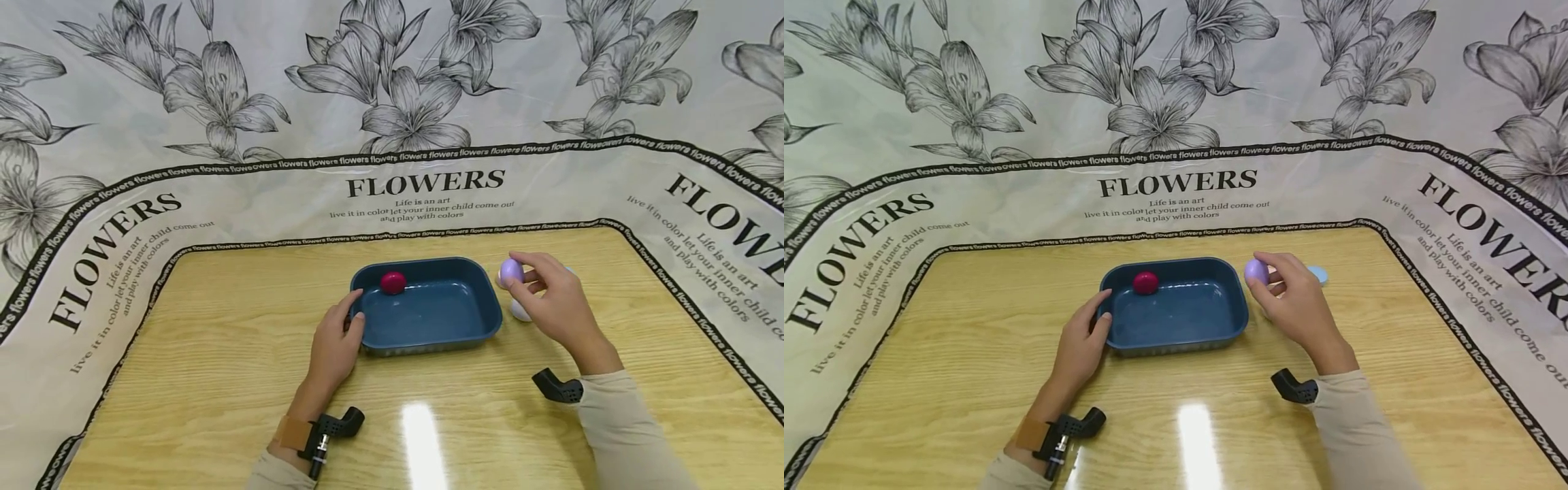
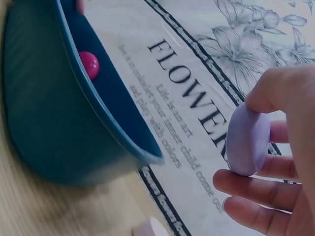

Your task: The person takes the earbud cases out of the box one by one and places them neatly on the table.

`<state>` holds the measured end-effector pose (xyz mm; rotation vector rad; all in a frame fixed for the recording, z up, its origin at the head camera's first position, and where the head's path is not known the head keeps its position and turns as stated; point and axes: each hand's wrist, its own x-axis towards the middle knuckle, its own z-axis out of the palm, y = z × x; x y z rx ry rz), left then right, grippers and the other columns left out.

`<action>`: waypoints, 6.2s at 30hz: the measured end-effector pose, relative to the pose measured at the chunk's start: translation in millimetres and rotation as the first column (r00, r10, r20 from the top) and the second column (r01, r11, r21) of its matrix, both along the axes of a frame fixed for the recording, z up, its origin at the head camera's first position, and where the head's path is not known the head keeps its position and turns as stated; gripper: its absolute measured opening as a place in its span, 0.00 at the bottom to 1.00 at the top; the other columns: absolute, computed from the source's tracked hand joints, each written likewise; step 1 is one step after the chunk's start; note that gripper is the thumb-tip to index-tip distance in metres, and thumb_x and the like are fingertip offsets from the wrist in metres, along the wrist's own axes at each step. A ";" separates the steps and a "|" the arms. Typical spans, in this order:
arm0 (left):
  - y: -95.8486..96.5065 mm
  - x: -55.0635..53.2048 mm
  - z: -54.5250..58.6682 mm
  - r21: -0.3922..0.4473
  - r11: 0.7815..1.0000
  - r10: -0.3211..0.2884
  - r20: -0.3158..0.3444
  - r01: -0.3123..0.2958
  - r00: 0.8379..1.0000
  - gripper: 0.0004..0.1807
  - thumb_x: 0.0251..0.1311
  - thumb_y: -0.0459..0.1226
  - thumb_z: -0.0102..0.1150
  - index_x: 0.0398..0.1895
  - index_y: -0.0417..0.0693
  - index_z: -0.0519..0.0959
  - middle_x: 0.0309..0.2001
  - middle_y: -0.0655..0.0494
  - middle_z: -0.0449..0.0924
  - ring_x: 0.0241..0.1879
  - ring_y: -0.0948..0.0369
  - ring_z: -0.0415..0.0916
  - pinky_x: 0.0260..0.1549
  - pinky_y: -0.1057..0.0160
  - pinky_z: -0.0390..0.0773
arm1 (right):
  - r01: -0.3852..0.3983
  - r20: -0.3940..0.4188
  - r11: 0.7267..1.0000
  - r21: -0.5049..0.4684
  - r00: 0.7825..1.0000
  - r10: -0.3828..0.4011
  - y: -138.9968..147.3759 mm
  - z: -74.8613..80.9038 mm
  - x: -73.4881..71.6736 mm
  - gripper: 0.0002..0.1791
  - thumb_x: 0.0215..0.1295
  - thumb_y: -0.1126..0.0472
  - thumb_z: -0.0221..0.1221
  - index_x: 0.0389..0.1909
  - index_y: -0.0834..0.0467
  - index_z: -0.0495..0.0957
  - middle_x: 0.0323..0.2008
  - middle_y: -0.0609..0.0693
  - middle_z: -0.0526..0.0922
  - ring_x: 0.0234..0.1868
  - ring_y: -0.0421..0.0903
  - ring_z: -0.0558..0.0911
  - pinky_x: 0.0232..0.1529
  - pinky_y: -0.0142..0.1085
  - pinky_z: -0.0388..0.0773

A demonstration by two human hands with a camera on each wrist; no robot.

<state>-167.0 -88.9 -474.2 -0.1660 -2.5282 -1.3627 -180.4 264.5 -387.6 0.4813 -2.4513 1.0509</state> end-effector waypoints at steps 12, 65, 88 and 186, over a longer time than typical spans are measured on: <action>2.2 0.1 0.7 0.002 1.000 -0.006 -0.006 0.006 1.000 0.23 0.73 0.43 0.50 0.70 0.61 0.73 0.54 0.53 0.79 0.48 0.57 0.75 0.49 0.50 0.74 | 0.121 0.088 0.989 0.081 0.988 -0.128 45.6 5.1 3.6 0.25 0.70 0.55 0.62 0.64 0.59 0.76 0.52 0.56 0.80 0.38 0.28 0.76 0.37 0.19 0.71; 1.9 -0.4 2.7 -0.009 1.000 -0.002 0.021 0.002 1.000 0.23 0.74 0.44 0.50 0.70 0.64 0.72 0.55 0.53 0.78 0.49 0.57 0.74 0.51 0.50 0.73 | -0.019 0.447 0.909 0.417 0.875 -0.187 96.0 -14.5 -8.1 0.28 0.70 0.50 0.60 0.62 0.66 0.75 0.52 0.69 0.79 0.49 0.66 0.79 0.46 0.60 0.72; 1.1 -0.8 2.1 -0.010 1.000 0.000 0.016 0.000 1.000 0.23 0.74 0.45 0.49 0.70 0.64 0.72 0.57 0.53 0.78 0.51 0.56 0.75 0.52 0.50 0.73 | -0.012 0.465 0.908 0.420 0.862 -0.203 96.6 -12.2 -8.8 0.31 0.73 0.46 0.56 0.65 0.66 0.73 0.56 0.75 0.76 0.55 0.72 0.75 0.50 0.65 0.69; -2.3 1.6 -2.3 0.010 1.000 0.012 -0.001 -0.012 1.000 0.23 0.73 0.41 0.52 0.70 0.60 0.73 0.51 0.54 0.79 0.43 0.59 0.73 0.44 0.52 0.73 | -0.471 0.527 0.803 0.364 0.815 0.240 -78.0 33.2 -75.2 0.26 0.74 0.54 0.57 0.68 0.61 0.71 0.52 0.58 0.82 0.50 0.52 0.82 0.50 0.50 0.77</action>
